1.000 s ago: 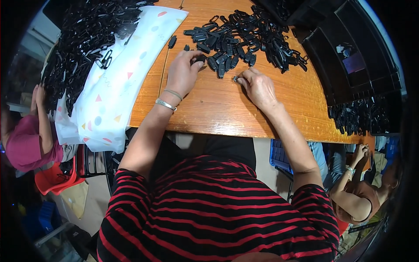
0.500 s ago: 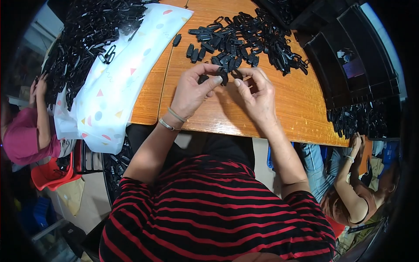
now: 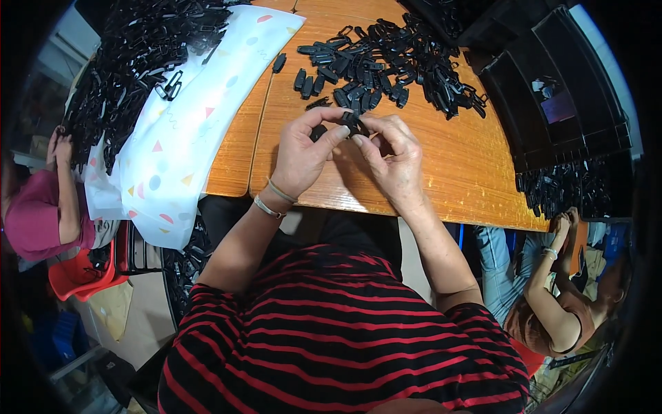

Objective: Assembling small black plastic buckle components by hand on a wooden table.

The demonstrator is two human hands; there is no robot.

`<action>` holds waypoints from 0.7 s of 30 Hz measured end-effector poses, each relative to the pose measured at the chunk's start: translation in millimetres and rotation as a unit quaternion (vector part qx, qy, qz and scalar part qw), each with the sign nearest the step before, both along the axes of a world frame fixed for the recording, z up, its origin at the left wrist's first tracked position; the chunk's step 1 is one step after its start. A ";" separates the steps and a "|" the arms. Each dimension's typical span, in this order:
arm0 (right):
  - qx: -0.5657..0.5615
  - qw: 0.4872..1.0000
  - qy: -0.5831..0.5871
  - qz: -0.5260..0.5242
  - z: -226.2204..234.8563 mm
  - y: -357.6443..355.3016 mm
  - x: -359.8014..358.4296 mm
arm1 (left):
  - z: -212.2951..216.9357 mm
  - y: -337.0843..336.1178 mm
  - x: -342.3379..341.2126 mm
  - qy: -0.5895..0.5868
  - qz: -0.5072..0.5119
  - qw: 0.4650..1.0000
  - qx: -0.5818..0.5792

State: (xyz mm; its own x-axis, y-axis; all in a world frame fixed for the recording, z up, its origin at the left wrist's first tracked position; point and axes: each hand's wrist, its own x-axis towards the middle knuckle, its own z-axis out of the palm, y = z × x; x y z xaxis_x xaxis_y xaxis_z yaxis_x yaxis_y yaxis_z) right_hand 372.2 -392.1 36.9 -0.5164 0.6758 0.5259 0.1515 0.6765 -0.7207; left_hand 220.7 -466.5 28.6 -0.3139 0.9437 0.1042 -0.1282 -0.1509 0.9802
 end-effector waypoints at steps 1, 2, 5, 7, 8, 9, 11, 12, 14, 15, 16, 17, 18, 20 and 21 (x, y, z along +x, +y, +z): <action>0.007 1.000 -0.011 -0.007 -2.6 -0.6 -0.7 | -2.3 -0.5 0.7 -0.015 0.000 1.000 -0.003; 0.014 1.000 -0.022 -0.014 -5.4 -1.6 -1.6 | -4.7 -1.5 1.7 -0.030 0.000 1.000 -0.007; 0.073 0.997 -0.011 -0.029 -14.7 -10.9 -10.4 | -11.9 -10.4 11.6 0.002 0.036 0.999 0.018; 0.063 0.997 -0.032 -0.032 -22.7 -18.8 -10.4 | -24.4 -12.2 12.0 0.069 0.063 0.994 0.061; 0.065 0.997 -0.038 -0.031 -24.4 -22.6 -11.3 | -28.1 -14.5 9.9 0.147 0.075 0.982 0.095; 0.067 0.996 -0.043 -0.029 -25.4 -25.9 -12.2 | -31.3 -16.7 8.2 0.225 0.087 0.962 0.128; 0.056 0.996 -0.061 -0.034 -22.3 -29.4 -14.2 | -19.3 -24.2 13.1 0.220 0.084 0.969 0.080; 0.038 0.998 -0.036 -0.045 -20.5 -30.5 -15.6 | -17.1 -26.3 13.8 0.174 0.078 0.980 0.054; 0.021 0.998 -0.011 -0.054 -19.2 -31.1 -17.3 | -11.2 -28.5 12.7 0.128 0.074 0.989 0.029; -0.018 1.000 -0.019 0.000 -18.8 -30.7 -16.8 | -7.8 -29.4 11.8 0.157 0.065 0.984 0.051; -0.057 0.997 -0.027 0.051 -18.7 -30.2 -15.7 | -4.0 -29.3 11.7 0.185 0.053 0.979 0.073; -0.056 0.997 -0.028 0.050 -21.3 -30.4 -15.6 | 1.2 -29.4 8.7 0.184 0.053 0.979 0.074; -0.018 0.998 -0.005 0.066 -26.5 -30.8 -15.7 | 7.2 -29.8 3.3 0.301 0.053 0.945 0.119; 0.045 0.995 0.025 0.081 -30.7 -35.3 -16.1 | 14.6 -30.1 1.0 0.410 0.059 0.889 0.195; 0.045 0.995 0.025 0.081 -29.3 -39.7 -16.6 | 19.2 -32.6 1.0 0.409 0.058 0.889 0.195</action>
